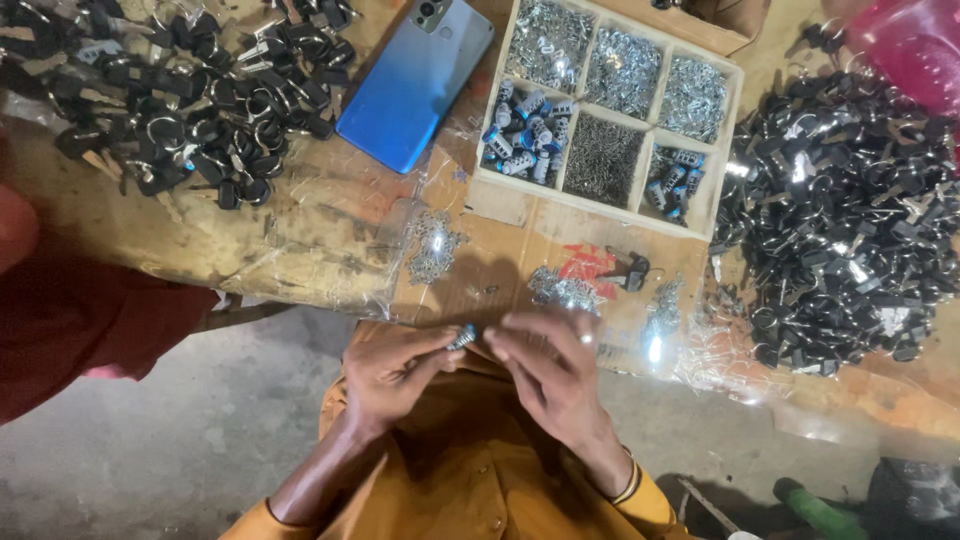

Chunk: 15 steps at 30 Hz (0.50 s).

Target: The person assembles small key cylinder components by hand, inserting metal pins into a cylindrical housing and placing the finished units into a compartmentalized box. The person repeatedly picks up housings and pins from the table, aligns them, and inserts them one at a time.

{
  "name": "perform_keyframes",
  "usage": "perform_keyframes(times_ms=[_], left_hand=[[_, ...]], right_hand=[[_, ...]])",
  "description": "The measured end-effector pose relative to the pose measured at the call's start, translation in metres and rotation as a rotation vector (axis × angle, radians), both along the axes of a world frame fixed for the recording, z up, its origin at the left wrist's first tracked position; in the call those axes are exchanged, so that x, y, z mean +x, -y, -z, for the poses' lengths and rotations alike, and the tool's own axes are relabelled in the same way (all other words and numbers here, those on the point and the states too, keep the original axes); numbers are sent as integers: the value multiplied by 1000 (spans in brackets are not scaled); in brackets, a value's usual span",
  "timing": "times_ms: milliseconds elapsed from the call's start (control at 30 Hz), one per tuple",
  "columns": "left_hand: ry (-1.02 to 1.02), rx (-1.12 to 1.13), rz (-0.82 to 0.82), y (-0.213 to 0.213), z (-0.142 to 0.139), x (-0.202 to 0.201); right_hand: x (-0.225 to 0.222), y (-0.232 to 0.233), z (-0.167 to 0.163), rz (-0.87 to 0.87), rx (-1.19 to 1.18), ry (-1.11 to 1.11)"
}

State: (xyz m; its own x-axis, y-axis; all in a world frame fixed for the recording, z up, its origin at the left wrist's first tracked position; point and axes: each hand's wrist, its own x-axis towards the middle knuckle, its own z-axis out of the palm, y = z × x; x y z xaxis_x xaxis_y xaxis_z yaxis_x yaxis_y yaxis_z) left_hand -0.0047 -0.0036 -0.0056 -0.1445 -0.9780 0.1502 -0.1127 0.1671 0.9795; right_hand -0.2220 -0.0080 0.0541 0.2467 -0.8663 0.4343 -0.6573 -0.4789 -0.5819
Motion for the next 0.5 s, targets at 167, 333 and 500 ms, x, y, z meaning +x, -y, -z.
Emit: perform_keyframes(times_ms=[167, 333, 500], left_hand=[[114, -79, -97, -3, -19, 9], [-36, 75, -62, 6, -24, -3], [-71, 26, 7, 9, -22, -18]], right_hand=[[-1, 4, -10, 52, 88, -292], [-19, -4, -5, -101, 5, -275], [-24, -15, 4, 16, 34, -54]])
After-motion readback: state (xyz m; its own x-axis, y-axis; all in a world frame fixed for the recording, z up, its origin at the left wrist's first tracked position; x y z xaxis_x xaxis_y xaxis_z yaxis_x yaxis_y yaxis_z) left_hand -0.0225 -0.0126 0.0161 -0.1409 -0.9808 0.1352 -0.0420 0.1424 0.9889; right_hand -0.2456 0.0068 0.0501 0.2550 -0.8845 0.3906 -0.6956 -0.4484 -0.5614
